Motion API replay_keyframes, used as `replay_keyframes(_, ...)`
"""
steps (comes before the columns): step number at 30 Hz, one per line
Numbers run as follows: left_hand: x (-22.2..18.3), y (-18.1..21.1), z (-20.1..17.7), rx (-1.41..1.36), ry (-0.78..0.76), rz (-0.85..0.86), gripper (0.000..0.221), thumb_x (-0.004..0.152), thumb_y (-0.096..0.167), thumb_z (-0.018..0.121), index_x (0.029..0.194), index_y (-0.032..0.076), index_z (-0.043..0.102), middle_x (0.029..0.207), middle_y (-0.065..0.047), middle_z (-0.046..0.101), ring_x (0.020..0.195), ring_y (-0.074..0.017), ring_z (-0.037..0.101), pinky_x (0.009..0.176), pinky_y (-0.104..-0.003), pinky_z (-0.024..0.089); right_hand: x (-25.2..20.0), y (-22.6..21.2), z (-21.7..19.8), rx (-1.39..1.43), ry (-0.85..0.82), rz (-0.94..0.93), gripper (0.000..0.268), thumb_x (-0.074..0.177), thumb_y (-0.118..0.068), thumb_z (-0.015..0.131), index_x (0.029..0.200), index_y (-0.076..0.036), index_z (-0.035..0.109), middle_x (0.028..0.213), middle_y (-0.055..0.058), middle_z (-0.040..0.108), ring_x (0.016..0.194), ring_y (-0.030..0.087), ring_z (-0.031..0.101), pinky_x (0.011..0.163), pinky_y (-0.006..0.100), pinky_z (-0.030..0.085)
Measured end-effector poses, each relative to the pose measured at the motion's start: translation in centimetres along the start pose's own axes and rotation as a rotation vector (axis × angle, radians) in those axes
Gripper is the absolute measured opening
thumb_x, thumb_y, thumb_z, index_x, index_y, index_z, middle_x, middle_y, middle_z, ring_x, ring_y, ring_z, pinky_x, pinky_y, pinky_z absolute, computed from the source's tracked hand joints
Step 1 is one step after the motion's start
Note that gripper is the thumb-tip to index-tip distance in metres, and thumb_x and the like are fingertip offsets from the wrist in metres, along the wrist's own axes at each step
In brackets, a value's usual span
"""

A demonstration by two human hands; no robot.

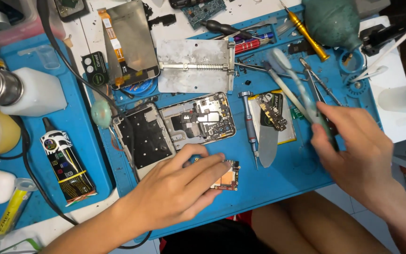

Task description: Soldering and cleaning components on a mobile phone motherboard at a repair station.

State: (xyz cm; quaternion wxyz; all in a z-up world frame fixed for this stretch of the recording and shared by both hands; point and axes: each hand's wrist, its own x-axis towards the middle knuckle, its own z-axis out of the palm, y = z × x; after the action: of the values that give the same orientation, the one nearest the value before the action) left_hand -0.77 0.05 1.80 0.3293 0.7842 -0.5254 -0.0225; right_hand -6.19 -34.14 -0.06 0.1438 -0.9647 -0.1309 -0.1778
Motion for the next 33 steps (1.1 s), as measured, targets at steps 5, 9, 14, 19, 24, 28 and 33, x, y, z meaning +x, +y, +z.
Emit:
replay_keyframes(5,-0.1,-0.3,-0.2,0.097,-0.046,-0.097,0.046,0.091,0.02,0.08,0.128,0.003,0.059,0.12,-0.011,0.066,0.106,-0.0317,0.056,0.041,-0.035,0.052,-0.3,-0.1,-4.5,0.212,-0.351,0.208,0.036,0.095,-0.006,0.066,0.13,-0.003,0.072,0.115,0.015,0.073,0.096,0.027,0.07,0.078,0.037,0.055)
replay_keyframes(9,-0.4,-0.5,0.3,0.155,-0.021,-0.084,0.044,0.085,0.019,0.086,0.12,0.005,0.063,0.117,-0.011,0.066,0.101,-0.0309,0.055,0.064,-0.043,0.056,-2.8,2.8,-4.7,0.312,-0.605,0.16,0.045,0.083,-0.011,0.069,0.129,-0.014,0.071,0.121,0.007,0.073,0.105,0.023,0.074,0.081,0.037,0.065)
replay_keyframes(14,-0.7,-0.7,0.8,0.166,-0.056,-0.075,0.029,0.089,0.025,0.083,0.103,0.005,0.068,0.119,-0.013,0.069,0.106,-0.0334,0.057,0.079,-0.044,0.055,-3.3,1.9,-3.7,0.346,-0.576,0.069,0.038,0.09,-0.013,0.063,0.126,-0.016,0.073,0.12,0.007,0.07,0.098,0.021,0.072,0.083,0.037,0.062)
replay_keyframes(19,-0.8,-0.7,0.9,0.179,-0.064,-0.077,0.025,0.091,0.026,0.082,0.099,0.005,0.07,0.12,-0.013,0.069,0.106,-0.0335,0.057,0.078,-0.043,0.056,-2.5,1.4,-3.1,0.362,-0.637,-0.014,0.041,0.093,-0.021,0.06,0.133,-0.021,0.069,0.123,0.007,0.065,0.104,0.024,0.072,0.083,0.039,0.062)
replay_keyframes(24,-0.7,-0.7,0.8,0.167,-0.069,-0.085,0.025,0.093,0.025,0.08,0.101,0.004,0.069,0.121,-0.015,0.068,0.107,-0.0339,0.056,0.078,-0.045,0.056,-1.7,0.7,-2.4,0.306,-0.643,-0.1,0.042,0.099,-0.026,0.051,0.138,-0.022,0.065,0.126,0.01,0.061,0.105,0.026,0.069,0.085,0.043,0.06)
replay_keyframes(28,-0.8,-0.7,0.9,0.164,-0.054,-0.097,0.024,0.093,0.024,0.08,0.099,0.004,0.07,0.121,-0.014,0.069,0.107,-0.0342,0.057,0.077,-0.045,0.058,-2.5,1.6,-2.3,0.32,-0.676,-0.102,0.042,0.099,-0.026,0.05,0.137,-0.022,0.065,0.126,0.009,0.061,0.101,0.027,0.069,0.08,0.044,0.058)
replay_keyframes(33,-0.8,-0.6,0.9,0.163,-0.04,-0.097,0.021,0.095,0.022,0.079,0.098,0.004,0.069,0.12,-0.014,0.069,0.106,-0.0337,0.056,0.074,-0.043,0.058,-2.1,1.1,-2.3,0.263,-0.622,-0.113,0.04,0.099,-0.023,0.051,0.135,-0.02,0.066,0.127,0.01,0.061,0.102,0.025,0.069,0.083,0.042,0.06)
